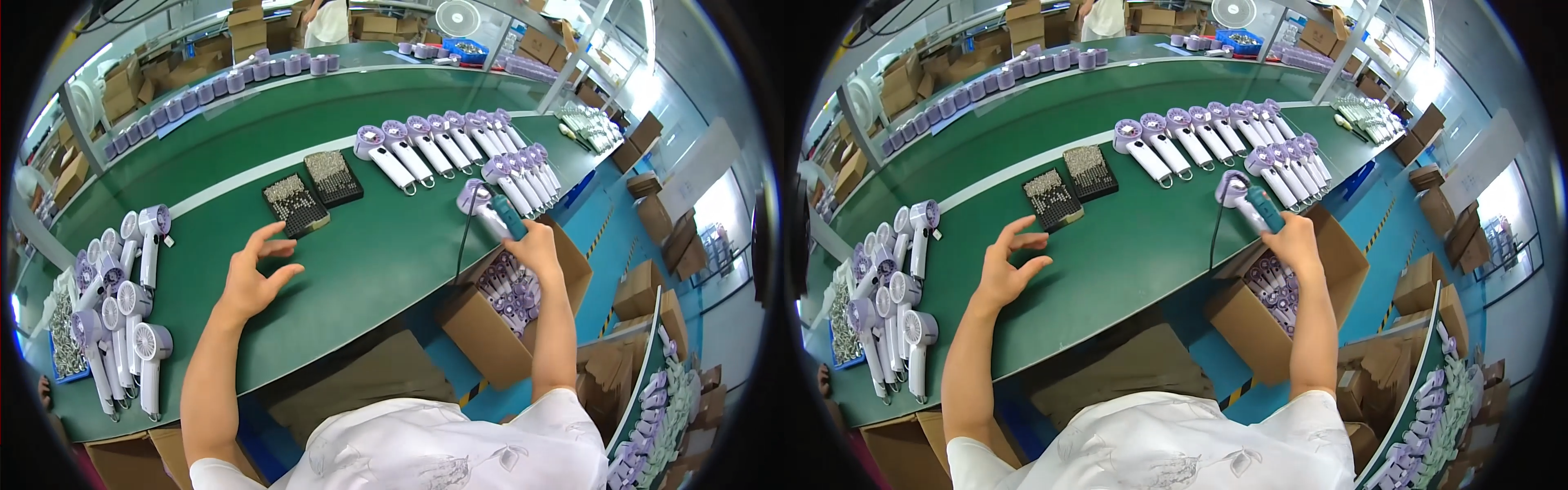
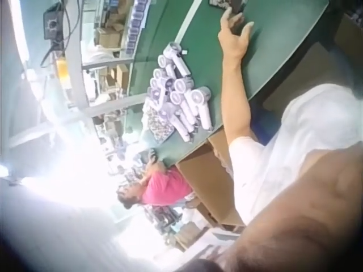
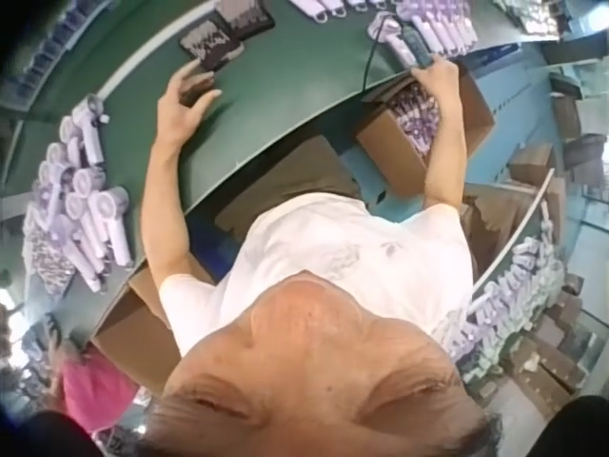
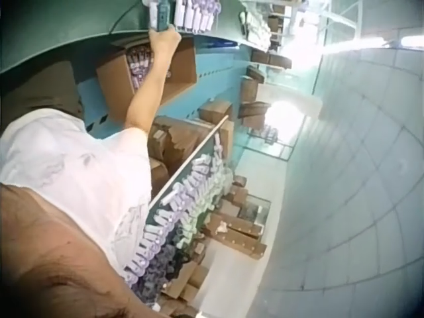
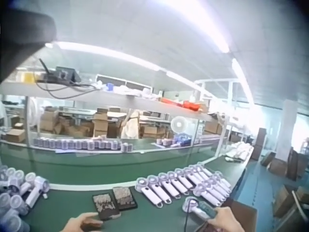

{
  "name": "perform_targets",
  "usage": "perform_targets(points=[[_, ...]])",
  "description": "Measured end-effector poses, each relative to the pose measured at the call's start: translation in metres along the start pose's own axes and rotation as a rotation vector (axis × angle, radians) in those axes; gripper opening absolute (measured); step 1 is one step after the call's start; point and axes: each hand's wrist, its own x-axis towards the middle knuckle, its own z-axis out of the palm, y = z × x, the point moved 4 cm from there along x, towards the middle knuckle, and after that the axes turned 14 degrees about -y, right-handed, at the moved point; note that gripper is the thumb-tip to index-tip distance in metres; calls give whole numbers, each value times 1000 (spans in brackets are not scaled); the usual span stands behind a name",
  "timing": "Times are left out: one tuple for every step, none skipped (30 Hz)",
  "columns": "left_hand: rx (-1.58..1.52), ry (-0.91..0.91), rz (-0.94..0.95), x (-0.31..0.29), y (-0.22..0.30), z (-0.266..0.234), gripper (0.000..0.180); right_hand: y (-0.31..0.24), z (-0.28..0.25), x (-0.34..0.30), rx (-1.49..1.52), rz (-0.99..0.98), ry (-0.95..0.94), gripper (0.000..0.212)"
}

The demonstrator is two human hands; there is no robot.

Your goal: The person assembles mini handheld fans by positioning components and driving screws into the handles and fan heads using an electric screwdriver.

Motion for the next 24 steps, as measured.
perform_targets(points=[[23,-8,12,1,3,1,72,16,-1,10,-24,-10,20,39],[64,-17,23,-1,6,1,72,26,2,23,-44,-31,32,39],[101,-28,34,-1,10,1,71,30,3,30,2,-3,32,39],[127,0,94,0,19,1,65,41,7,43,21,-2,38,39],[136,3,88,1,25,0,65,43,9,52,38,-5,40,38],[163,5,117,0,33,-1,59,45,10,58,64,-11,44,38],[191,10,141,-2,41,-2,54,44,11,63,8,-35,82,39],[233,49,162,-8,49,-3,46,32,14,70,-46,-82,108,39],[308,20,200,-13,59,-3,44,23,18,76,-67,-129,146,40],[385,-6,226,-15,70,-2,42,25,22,82,-139,-88,133,46],[407,-46,202,-15,81,5,36,22,24,81,-220,-114,134,50],[413,-78,244,-20,88,15,34,22,22,75,-182,-114,105,52],[424,-128,231,-27,100,28,31,36,24,73,-177,-83,109,54],[379,-147,354,-34,105,44,28,52,23,70,-212,-102,150,53],[381,-132,417,-42,113,54,28,79,24,77,-220,-121,163,50],[428,-114,403,-49,119,59,29,78,23,78,-199,-175,216,42],[456,-80,343,-63,122,52,29,93,26,89,-276,-175,219,40],[507,42,276,-77,124,44,28,74,26,84,-197,-198,172,39],[546,155,231,-87,125,38,28,69,27,85,-173,-216,154,40],[628,294,140,-103,125,21,28,68,29,85,-190,-243,192,41],[768,471,27,-125,115,7,29,67,30,84,-207,-262,238,42],[900,581,-158,-145,113,-14,29,63,28,80,-199,-289,321,43],[1029,669,-298,-167,110,-34,31,49,27,70,-144,-304,333,42],[1102,708,-446,-189,105,-51,35,32,19,59,-94,-312,348,42]])
